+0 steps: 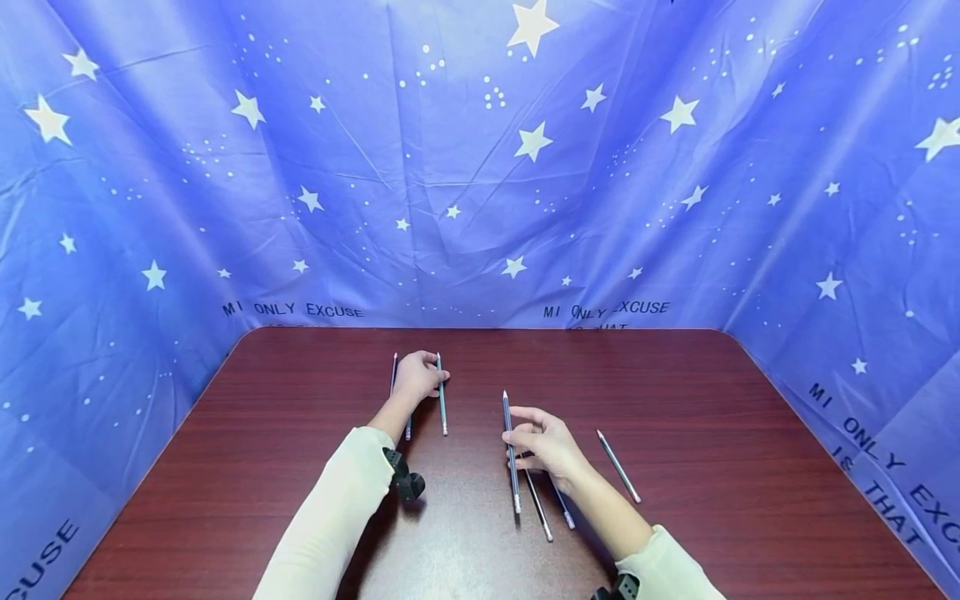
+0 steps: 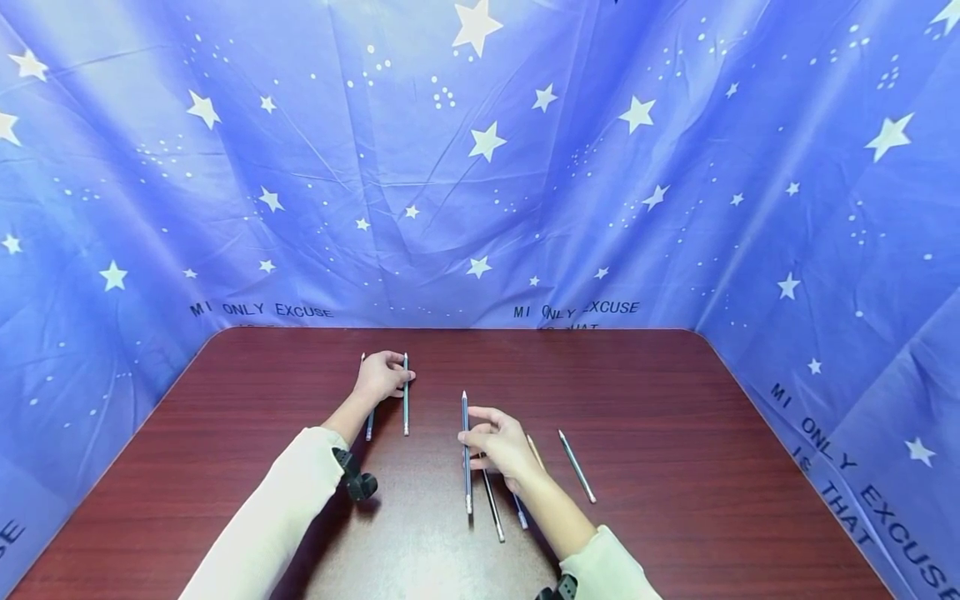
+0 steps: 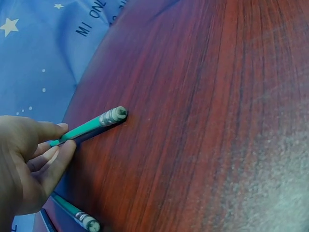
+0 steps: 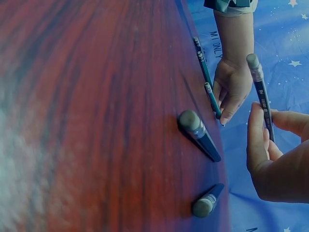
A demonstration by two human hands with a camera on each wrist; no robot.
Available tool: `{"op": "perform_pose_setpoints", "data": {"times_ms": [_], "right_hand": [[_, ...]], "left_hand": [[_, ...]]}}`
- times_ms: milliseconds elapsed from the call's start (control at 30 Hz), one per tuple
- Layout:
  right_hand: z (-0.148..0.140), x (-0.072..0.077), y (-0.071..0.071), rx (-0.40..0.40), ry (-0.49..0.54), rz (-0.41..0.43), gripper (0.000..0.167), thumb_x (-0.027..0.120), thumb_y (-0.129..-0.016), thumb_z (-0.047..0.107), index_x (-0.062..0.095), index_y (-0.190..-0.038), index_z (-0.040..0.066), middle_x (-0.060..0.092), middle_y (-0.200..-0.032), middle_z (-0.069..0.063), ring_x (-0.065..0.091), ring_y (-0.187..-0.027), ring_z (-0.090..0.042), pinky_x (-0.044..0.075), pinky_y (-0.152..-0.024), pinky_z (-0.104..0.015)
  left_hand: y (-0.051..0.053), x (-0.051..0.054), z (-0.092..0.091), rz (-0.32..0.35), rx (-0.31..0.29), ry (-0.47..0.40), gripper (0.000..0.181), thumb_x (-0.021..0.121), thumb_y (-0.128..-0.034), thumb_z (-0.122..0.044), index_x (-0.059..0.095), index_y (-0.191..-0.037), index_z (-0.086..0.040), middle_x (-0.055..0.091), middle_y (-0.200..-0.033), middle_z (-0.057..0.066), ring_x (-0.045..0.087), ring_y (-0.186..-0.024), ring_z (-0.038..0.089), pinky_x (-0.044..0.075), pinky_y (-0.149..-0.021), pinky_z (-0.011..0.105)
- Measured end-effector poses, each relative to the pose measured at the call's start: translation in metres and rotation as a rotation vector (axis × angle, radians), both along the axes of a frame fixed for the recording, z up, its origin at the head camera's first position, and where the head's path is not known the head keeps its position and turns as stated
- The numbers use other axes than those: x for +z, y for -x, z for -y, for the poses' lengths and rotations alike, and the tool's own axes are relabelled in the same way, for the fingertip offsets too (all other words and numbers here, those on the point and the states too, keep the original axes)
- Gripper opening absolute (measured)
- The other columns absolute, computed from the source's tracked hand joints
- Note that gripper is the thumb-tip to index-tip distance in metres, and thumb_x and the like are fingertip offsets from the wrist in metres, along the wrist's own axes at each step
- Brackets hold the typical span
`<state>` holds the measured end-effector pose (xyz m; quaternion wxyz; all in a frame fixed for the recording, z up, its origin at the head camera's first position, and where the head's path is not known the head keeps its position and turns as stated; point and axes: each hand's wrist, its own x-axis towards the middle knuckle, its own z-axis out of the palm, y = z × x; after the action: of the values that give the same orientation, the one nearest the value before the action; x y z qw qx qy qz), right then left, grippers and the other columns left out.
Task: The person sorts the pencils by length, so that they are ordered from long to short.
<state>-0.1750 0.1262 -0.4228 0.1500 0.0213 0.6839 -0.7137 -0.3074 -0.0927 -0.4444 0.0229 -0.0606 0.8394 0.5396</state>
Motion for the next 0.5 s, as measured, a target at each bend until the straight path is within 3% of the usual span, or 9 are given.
{"op": "perform_pose_setpoints", "data": {"times_ms": [233, 500], "right_hand": [[-0.0011, -0.0015, 0.0008, -0.003, -0.022, -0.003, 0.056, 0.065, -0.080, 0.003, 0.044, -0.132, -0.004, 0.059, -0.078, 0.003, 0.061, -0.064, -0.008, 0.058, -0.058, -0.025], [-0.0027, 0.0014, 0.0047, 0.009, -0.045, -0.006, 0.056, 0.064, -0.081, 0.004, 0.044, -0.132, -0.004, 0.059, -0.076, 0.004, 0.059, -0.062, -0.008, 0.056, -0.055, -0.023]], "left_hand": [[-0.0001, 0.0000, -0.0036, 0.016, 0.001, 0.137, 0.041, 0.072, -0.0801, -0.008, 0.058, -0.118, 0.001, 0.065, -0.092, 0.012, 0.062, -0.062, 0.012, 0.056, -0.051, 0.024], [-0.0015, 0.0002, -0.0050, -0.031, -0.025, 0.281, 0.042, 0.071, -0.0805, -0.013, 0.060, -0.118, 0.001, 0.068, -0.091, 0.010, 0.062, -0.056, 0.012, 0.054, -0.049, 0.022]]}}
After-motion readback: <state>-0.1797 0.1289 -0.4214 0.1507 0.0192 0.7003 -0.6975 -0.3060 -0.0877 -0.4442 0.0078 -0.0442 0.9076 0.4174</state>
